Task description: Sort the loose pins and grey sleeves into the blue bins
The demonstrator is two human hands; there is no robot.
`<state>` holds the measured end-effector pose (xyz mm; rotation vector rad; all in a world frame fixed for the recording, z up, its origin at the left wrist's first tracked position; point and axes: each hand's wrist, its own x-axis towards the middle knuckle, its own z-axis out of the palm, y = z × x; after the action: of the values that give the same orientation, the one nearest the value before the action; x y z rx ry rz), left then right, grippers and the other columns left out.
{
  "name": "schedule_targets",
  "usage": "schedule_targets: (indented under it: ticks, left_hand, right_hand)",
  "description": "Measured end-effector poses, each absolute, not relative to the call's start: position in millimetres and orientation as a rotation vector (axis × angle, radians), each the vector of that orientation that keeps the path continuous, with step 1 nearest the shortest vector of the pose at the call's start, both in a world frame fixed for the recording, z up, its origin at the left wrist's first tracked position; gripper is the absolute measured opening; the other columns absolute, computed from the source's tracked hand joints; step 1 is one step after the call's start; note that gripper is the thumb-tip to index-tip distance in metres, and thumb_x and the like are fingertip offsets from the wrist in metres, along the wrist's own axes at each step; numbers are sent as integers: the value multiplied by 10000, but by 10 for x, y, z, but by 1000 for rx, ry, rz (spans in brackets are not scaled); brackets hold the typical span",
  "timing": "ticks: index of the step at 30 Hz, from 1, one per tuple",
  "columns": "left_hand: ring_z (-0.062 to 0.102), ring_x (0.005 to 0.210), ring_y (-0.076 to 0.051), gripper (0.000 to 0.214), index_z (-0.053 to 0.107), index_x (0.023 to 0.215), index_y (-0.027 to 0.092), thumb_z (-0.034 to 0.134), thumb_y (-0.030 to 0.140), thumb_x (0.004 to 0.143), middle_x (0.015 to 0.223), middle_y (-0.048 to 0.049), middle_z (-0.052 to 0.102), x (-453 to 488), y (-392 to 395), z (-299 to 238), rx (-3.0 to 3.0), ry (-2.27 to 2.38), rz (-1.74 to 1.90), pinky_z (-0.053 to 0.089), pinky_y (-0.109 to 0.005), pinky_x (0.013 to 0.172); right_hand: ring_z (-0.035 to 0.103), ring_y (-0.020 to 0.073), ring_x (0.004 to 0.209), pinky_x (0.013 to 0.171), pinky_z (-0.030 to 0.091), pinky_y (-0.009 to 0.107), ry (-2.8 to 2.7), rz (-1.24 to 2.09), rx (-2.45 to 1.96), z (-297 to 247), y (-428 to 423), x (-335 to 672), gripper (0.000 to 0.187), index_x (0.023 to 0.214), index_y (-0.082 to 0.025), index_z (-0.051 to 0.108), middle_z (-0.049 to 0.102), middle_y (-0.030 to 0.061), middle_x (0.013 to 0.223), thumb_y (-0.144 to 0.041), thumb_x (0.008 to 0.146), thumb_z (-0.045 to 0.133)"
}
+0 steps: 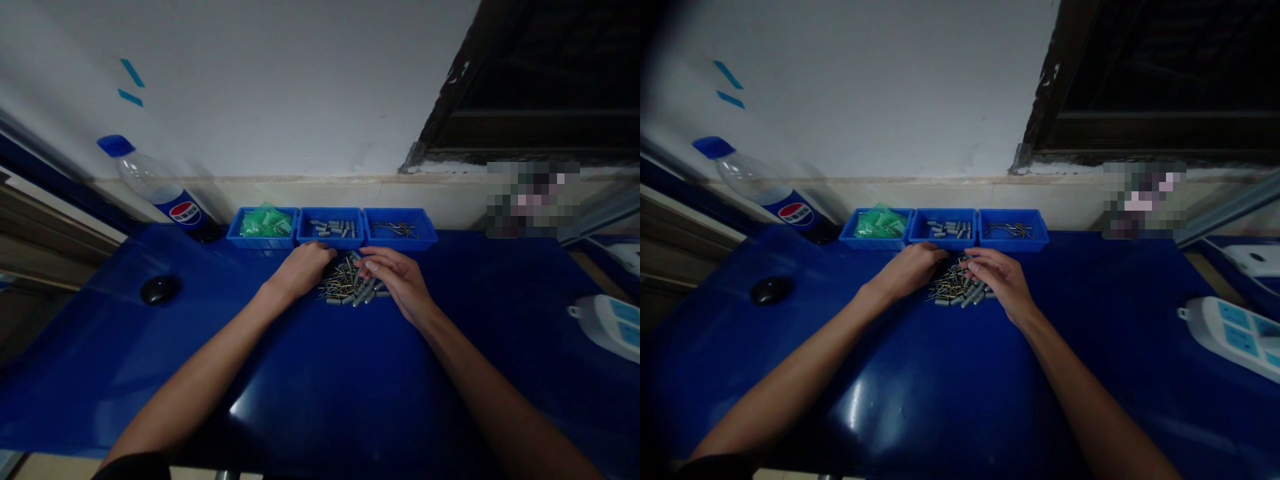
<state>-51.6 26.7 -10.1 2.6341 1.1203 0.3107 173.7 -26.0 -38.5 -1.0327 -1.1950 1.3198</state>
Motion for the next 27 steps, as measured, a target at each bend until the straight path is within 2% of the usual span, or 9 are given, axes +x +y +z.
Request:
schedule_targets:
  ticks: [3,7,12,18,20,24,27]
  left_hand:
    - [746,972,-239,346,762,1089,133,525,-14,885,1068,-145,763,-528,265,-58,2638,1137,287,608,-392,901]
    - [741,931,-222,304,793,1079,152,600,51,867,1068,-117,766,-535,277,30,2533,1060,527,611,-383,894]
    - [756,778,-164,120,787,909,140,694,153,835,905,-59,798,-514,249,133,2083,949,727,630,-284,772]
    - [747,703,-156,129,789,905,136,757,215,809,854,-56,800,-514,249,185,1894,969,735,612,-240,648]
    - [763,754,-169,159,783,936,127,763,232,818,911,-80,807,-518,278,158,1853,1022,847,628,-249,680]
    - [786,922,-200,245,766,1064,111,734,247,863,1119,-134,791,-527,336,84,1832,1148,1130,657,-309,846]
    - [787,931,-202,280,759,1138,113,688,241,899,1197,-141,771,-531,337,77,1946,1181,1155,659,-318,842]
  right_hand:
    - [751,205,818,785,568,383,-1186,1320,-1032,-380,-252,1736,274,1125,-243,796,825,69,996,-342,870,791]
    - [742,190,793,786,569,378,-1132,1302,-1027,-373,-238,1747,235,1091,-256,801,826,50,957,-319,865,786]
    - [732,179,761,757,571,366,-1121,1274,-1021,-365,-231,1761,206,1058,-257,807,824,40,924,-307,861,775]
    - [744,190,754,742,584,371,-1160,1179,-1061,-369,-203,1795,169,1016,-250,813,822,43,890,-305,864,763]
    - [750,197,746,739,591,372,-1198,1083,-1106,-380,-180,1825,153,986,-242,813,820,43,869,-316,859,768]
    - [770,237,819,815,603,411,-1252,819,-1247,-414,-130,1924,139,925,-227,806,819,56,884,-342,864,756]
    - [766,268,873,821,594,428,-1372,632,-1367,-436,-115,2001,148,937,-228,809,820,67,929,-338,880,728]
